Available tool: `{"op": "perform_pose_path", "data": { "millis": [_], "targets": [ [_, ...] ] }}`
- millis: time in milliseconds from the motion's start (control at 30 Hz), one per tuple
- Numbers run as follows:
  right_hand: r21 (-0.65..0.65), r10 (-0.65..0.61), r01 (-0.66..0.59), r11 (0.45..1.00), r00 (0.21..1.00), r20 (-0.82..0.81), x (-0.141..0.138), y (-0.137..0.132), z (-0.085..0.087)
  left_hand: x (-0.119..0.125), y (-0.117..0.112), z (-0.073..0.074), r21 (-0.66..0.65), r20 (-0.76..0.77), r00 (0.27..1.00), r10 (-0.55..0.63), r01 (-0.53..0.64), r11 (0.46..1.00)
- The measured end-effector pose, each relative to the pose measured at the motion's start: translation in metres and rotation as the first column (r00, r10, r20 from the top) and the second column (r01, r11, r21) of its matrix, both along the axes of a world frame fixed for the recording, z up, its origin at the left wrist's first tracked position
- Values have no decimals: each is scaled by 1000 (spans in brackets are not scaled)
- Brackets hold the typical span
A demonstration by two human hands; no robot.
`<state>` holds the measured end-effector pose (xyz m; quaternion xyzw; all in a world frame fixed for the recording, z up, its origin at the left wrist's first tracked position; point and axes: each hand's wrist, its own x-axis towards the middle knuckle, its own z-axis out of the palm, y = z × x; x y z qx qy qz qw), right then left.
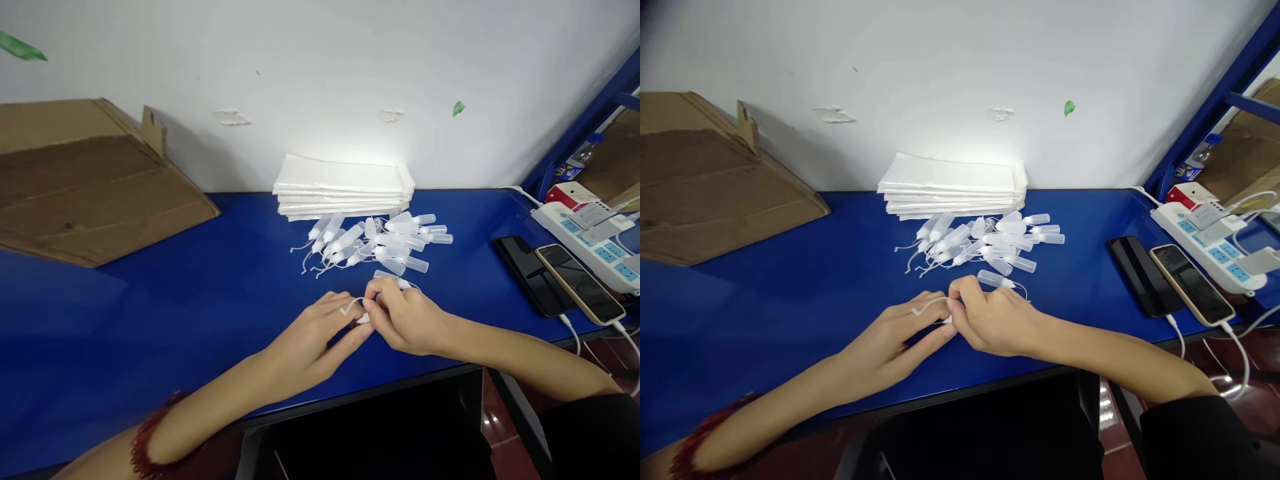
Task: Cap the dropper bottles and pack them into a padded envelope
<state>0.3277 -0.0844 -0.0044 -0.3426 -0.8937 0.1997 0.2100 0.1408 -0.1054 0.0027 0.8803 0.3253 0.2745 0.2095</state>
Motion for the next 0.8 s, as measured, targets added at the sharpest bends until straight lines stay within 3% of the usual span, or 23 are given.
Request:
{"op": "perform_pose_path", "data": {
  "millis": [100,167,200,267,300,333,367,400,500,567,633,667,733,800],
  "targets": [
    [-92,34,-32,995,999,22,0,0,2,1,-1,0,-44,-22,999,-45,44,998],
    [-206,1,-2,979,1000,-4,0,1,4,2,-1,-4,158,-78,997,-30,42,987],
    [-261,-23,15,965,999,-26,-1,2,6,3,-1,-7,316,-119,993,1,37,948],
    [-351,-55,20,936,995,-88,-2,4,8,3,-1,-11,598,-187,979,85,44,800],
    [-386,-62,9,922,990,-124,-2,5,9,3,0,-12,676,-204,972,114,56,735],
    [-414,-64,-7,910,985,-158,-2,5,9,3,0,-12,704,-211,970,124,62,707],
    [-434,-62,-24,901,981,-184,-2,5,10,3,0,-11,686,-201,973,114,57,725],
    [-440,-58,-35,897,979,-197,-1,5,11,2,1,-10,627,-178,980,92,41,778],
    [-385,-27,-35,922,988,-155,1,3,11,1,1,-3,304,-75,997,33,-8,953],
    [-321,-3,-32,946,994,-108,1,2,11,2,1,0,120,-62,998,25,-17,993],
    [-269,13,-33,962,997,-75,2,1,11,3,1,1,36,-89,996,4,0,999],
    [-252,19,-34,967,998,-61,2,1,11,4,0,0,49,-108,994,-6,12,999],
    [-237,20,-27,971,999,-34,1,1,11,4,-1,-3,210,-145,989,5,26,977],
    [-258,13,-20,966,1000,-29,1,1,12,4,-1,-7,487,-184,981,64,35,873]
  ]
}}
